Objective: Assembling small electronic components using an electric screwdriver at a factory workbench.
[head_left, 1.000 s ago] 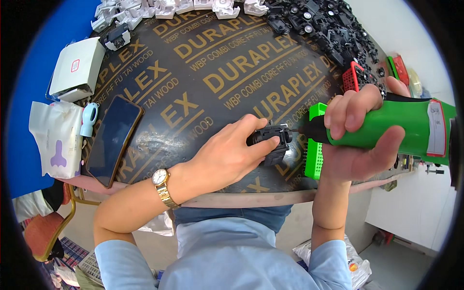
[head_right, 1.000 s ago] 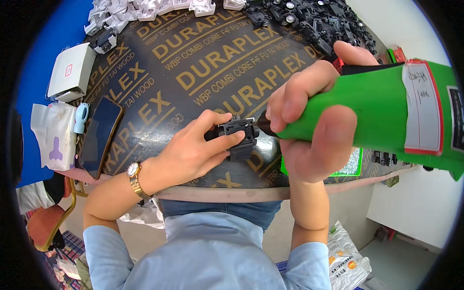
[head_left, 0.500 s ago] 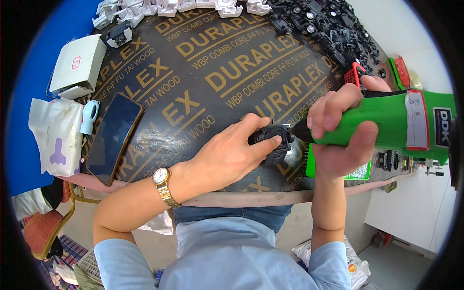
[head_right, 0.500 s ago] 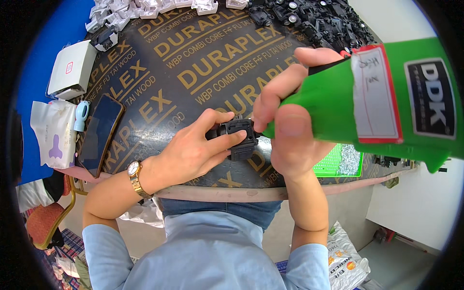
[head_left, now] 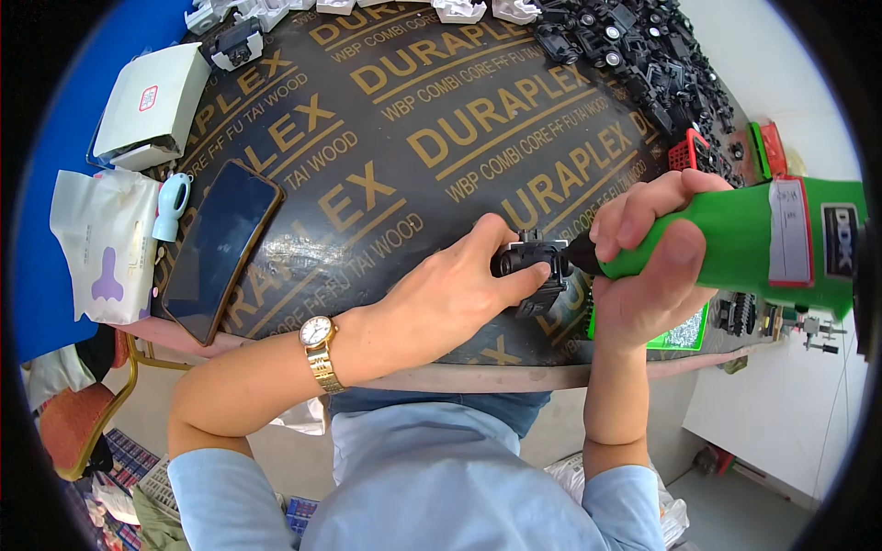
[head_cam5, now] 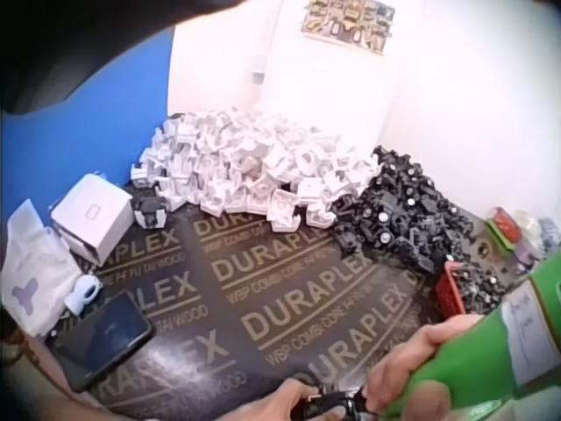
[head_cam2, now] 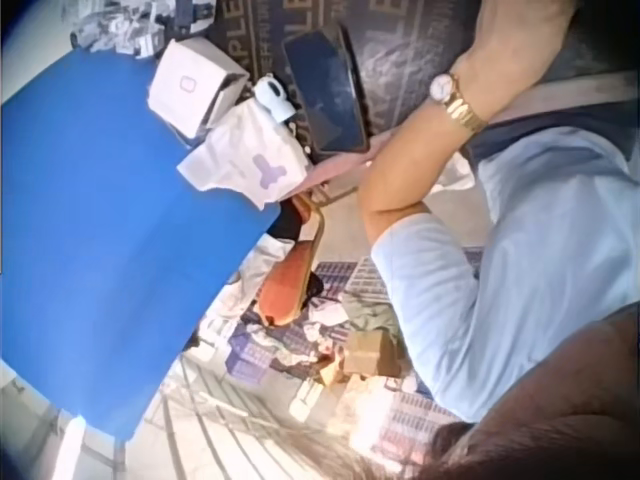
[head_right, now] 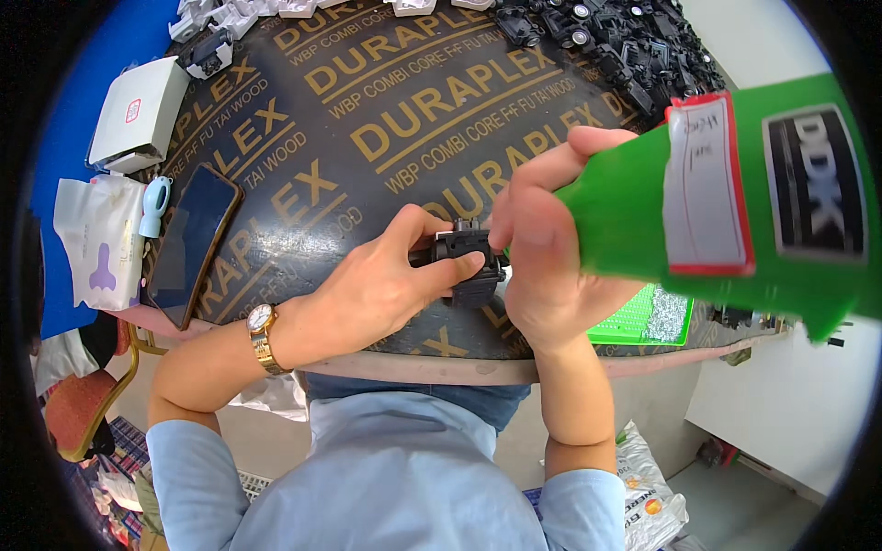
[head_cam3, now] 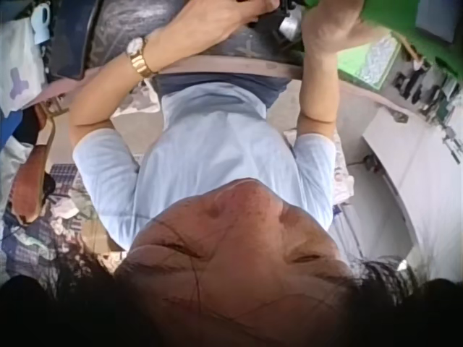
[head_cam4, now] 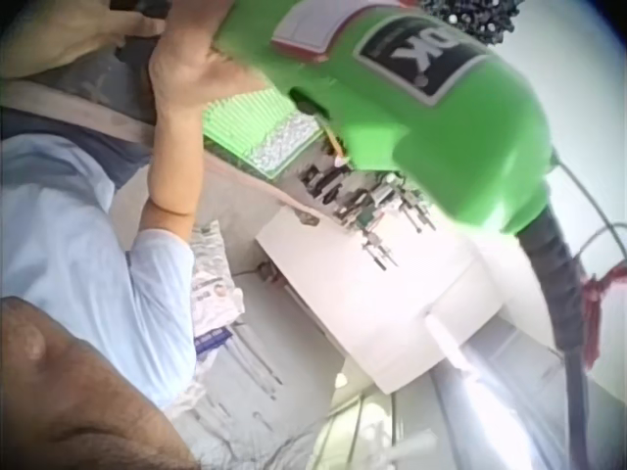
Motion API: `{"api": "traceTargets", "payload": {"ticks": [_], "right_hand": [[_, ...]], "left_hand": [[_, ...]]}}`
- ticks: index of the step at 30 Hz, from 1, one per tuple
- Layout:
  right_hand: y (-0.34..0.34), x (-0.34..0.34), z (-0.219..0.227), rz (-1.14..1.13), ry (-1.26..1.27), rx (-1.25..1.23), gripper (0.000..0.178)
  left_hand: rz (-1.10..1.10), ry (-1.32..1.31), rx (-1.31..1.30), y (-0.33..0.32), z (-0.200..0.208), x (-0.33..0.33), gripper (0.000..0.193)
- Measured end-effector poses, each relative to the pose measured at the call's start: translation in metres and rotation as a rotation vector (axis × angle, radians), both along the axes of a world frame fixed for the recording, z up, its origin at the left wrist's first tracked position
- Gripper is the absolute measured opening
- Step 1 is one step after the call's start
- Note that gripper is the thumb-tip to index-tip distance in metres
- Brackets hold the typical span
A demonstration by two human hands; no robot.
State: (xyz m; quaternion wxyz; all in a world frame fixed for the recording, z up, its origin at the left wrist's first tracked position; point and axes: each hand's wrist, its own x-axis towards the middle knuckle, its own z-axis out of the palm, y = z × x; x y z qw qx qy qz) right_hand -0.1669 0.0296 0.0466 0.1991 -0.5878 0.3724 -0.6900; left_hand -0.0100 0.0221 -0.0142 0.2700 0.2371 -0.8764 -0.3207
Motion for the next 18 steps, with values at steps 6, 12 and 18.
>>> {"api": "traceTargets", "payload": {"ticks": [6, 12, 18], "right_hand": [[0.000, -0.002, -0.001, -0.135, -0.072, 0.015, 0.036], [0.006, -0.013, -0.001, 0.106, -0.187, 0.018, 0.041], [0.016, -0.014, 0.001, 0.107, -0.251, 0.058, 0.072]], "left_hand": [[-0.021, 0.035, 0.011, -0.004, 0.001, -0.003, 0.042], [-0.063, 0.048, 0.040, -0.004, 0.002, 0.000, 0.036], [-0.067, -0.007, -0.001, -0.005, 0.001, -0.002, 0.050]]}}
